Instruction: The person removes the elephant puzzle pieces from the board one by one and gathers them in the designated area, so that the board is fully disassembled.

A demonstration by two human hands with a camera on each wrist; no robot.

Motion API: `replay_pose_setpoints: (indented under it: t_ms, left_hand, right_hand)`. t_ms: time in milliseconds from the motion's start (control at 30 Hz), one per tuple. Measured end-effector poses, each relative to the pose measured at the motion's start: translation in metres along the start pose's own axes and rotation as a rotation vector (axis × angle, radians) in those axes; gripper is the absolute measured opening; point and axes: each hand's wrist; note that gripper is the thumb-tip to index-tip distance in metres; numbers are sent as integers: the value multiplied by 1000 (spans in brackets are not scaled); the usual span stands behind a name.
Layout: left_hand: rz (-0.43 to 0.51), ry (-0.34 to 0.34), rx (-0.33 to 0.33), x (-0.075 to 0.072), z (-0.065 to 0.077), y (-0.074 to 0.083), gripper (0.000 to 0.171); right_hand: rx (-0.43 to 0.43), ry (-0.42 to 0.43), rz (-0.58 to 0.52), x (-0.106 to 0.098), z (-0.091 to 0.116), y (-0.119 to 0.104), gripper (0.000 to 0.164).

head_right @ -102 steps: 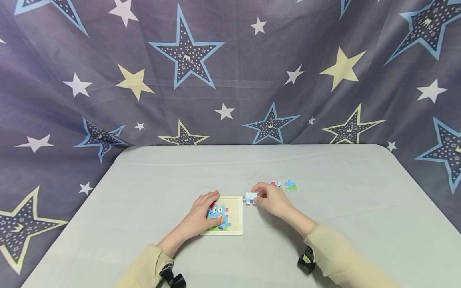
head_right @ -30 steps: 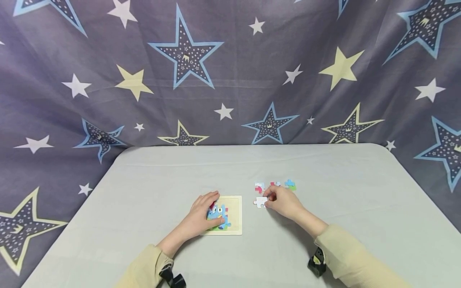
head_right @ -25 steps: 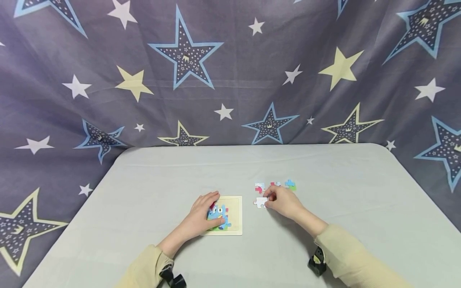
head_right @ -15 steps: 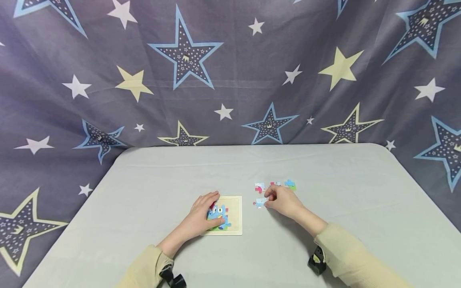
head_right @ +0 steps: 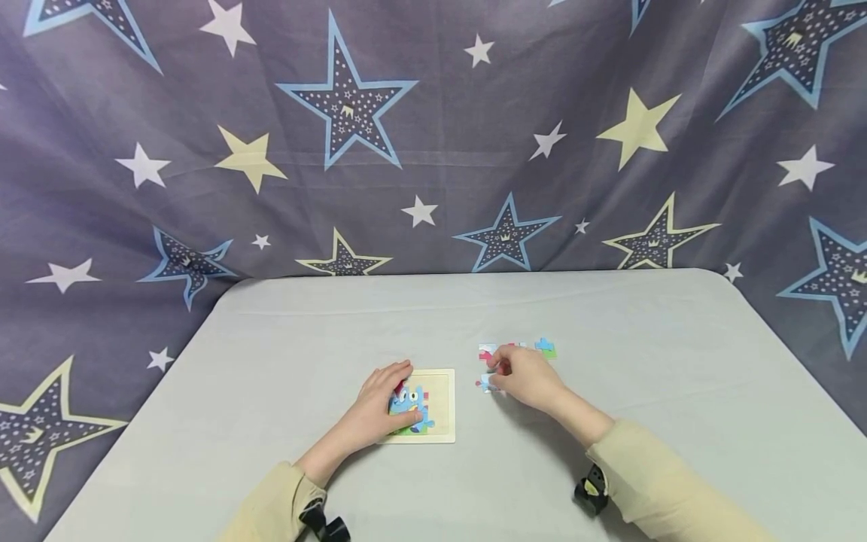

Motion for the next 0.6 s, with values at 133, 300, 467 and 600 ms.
replay_pose_setpoints:
  t_ms: [133,300,467,600]
  left_hand:
    - [0,4,4,0,0,0,74]
    - [7,7,12,0,0,0,74]
    - [3,-2,1,-1,0,0,75]
    - [2,-11,-14,-1,1,0,76]
  right_hand:
    - [-22,-16,-23,6,-1,-11,12]
    - [-39,-41,-58,16,-2,-24,14]
    - [-88,-60,-81,28,-4,-32,15]
    - [-136,-78,-90,36,-7,-37,16]
Point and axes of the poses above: each hand's wrist, its own z-axis away from the middle knuckle, its own x-axis out of the palm, y = z × x, and after that the axes turned 5 degrees about y, right-handed
